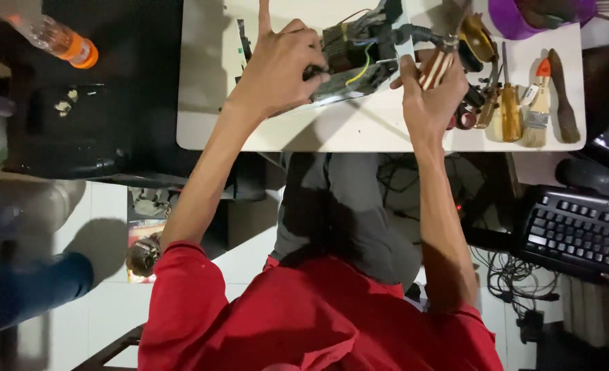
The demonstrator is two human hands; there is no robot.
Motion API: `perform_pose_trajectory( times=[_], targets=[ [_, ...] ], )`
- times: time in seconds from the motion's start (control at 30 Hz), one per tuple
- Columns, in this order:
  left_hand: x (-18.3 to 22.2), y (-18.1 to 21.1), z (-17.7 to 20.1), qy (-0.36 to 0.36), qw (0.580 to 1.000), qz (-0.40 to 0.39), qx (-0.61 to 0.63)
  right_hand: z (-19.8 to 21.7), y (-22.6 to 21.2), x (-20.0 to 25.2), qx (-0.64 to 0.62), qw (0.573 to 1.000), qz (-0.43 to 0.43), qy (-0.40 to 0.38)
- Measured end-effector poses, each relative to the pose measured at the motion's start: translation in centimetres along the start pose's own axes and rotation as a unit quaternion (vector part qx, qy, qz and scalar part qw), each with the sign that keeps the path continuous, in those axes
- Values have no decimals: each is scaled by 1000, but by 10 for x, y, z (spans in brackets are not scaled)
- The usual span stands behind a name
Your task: Troubleshooting and disassembling an inverter board from its metal casing using a screwdriver for inspection.
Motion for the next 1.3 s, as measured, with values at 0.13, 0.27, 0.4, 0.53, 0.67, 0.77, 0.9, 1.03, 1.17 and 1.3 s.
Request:
perform_pose_trajectory(
  times=[0.13,0.27,0.4,0.53,0.67,0.77,0.9,1.03,1.17,1.3],
  targets=[
    [0,-1,2,13,1000,-18,19,-2,3,-3,24,998,52,-1],
    [-3,6,4,-3,1000,-13,27,-2,3,-4,14,999,51,-1],
    [-12,4,-1,-2,999,-39,15,-1,10,-8,10,999,31,7],
    [-17,-2,-2,-10,999,-30,33,-6,12,-14,13,999,35,-15],
    [-23,-5,-2,-35,998,-27,51,-9,12,-20,29,999,9,-15],
    [-25,-12,-7,-34,997,-53,32,-12,17,-26,13,1000,5,-19],
    [-39,-7,-3,-12,997,-53,57,-15,21,-30,13,1000,10,-23],
    [-54,0,-13,8,994,-38,99,-15,23,-32,22,999,26,-9],
    [-68,3,-16,65,991,-22,112,-12,28,-32,51,997,52,-6],
    [-71,3,-24,48,990,-50,124,-12,25,-33,46,997,64,7]
  ],
)
Point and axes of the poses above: each hand's wrist, its own x-axis away from the middle knuckle, its own z-axis out of the back of the hand, y = z × x, the point moved 6 cm from there along -x, towards the middle knuckle, and after that the axes turned 14 degrees about y, right-handed, at the moved point
